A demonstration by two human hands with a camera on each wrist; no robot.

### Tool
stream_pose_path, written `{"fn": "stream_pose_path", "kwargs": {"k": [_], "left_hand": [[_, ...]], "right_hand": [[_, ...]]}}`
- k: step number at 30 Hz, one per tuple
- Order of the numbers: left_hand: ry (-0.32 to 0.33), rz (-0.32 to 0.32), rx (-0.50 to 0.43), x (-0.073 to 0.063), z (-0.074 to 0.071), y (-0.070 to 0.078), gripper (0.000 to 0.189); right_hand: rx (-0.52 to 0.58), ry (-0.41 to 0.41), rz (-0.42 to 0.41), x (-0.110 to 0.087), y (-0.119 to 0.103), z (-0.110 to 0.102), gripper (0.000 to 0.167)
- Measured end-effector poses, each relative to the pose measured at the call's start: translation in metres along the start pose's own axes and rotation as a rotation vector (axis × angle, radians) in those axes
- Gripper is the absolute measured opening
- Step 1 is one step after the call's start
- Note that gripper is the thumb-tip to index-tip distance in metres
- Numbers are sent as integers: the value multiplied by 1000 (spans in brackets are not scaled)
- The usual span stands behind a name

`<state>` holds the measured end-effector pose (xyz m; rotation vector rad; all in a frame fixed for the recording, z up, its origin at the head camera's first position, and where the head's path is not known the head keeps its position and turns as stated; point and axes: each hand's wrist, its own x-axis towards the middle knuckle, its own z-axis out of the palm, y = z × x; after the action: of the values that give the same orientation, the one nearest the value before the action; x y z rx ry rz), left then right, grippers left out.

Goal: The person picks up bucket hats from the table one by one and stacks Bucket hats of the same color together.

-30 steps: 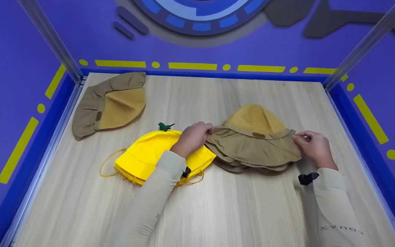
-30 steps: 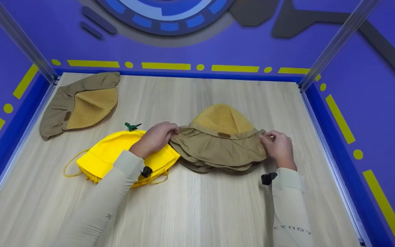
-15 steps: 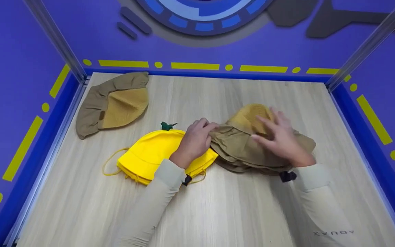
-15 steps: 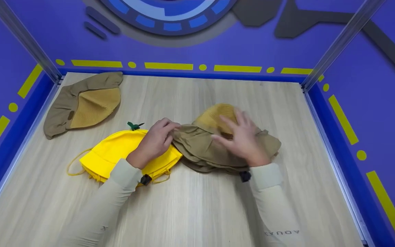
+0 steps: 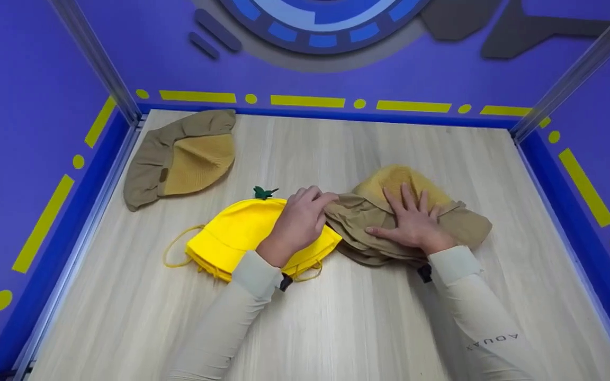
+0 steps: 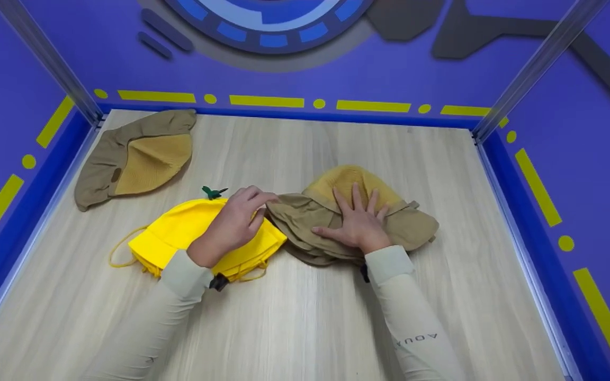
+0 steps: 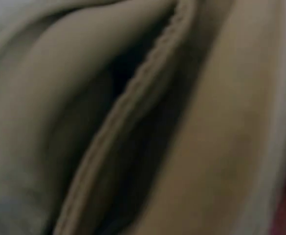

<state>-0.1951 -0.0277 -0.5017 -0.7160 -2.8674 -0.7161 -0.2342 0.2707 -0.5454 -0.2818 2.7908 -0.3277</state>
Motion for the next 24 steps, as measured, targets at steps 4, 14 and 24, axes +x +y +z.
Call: {"fn": "stream_pose_path", "kwargs": {"k": [4,14,24], "left_hand": [[-14,-41,-11,0,-7,-13,37],[22,-217,-28,9,-44,-112,35],[106,-428,-38,-33,-86,-239,37]], "right_hand": [[-3,-25,3,4,0,5,118],[4,-34,-14,5,5,7,118],[14,-48,-8,5,1,8,121]]}}
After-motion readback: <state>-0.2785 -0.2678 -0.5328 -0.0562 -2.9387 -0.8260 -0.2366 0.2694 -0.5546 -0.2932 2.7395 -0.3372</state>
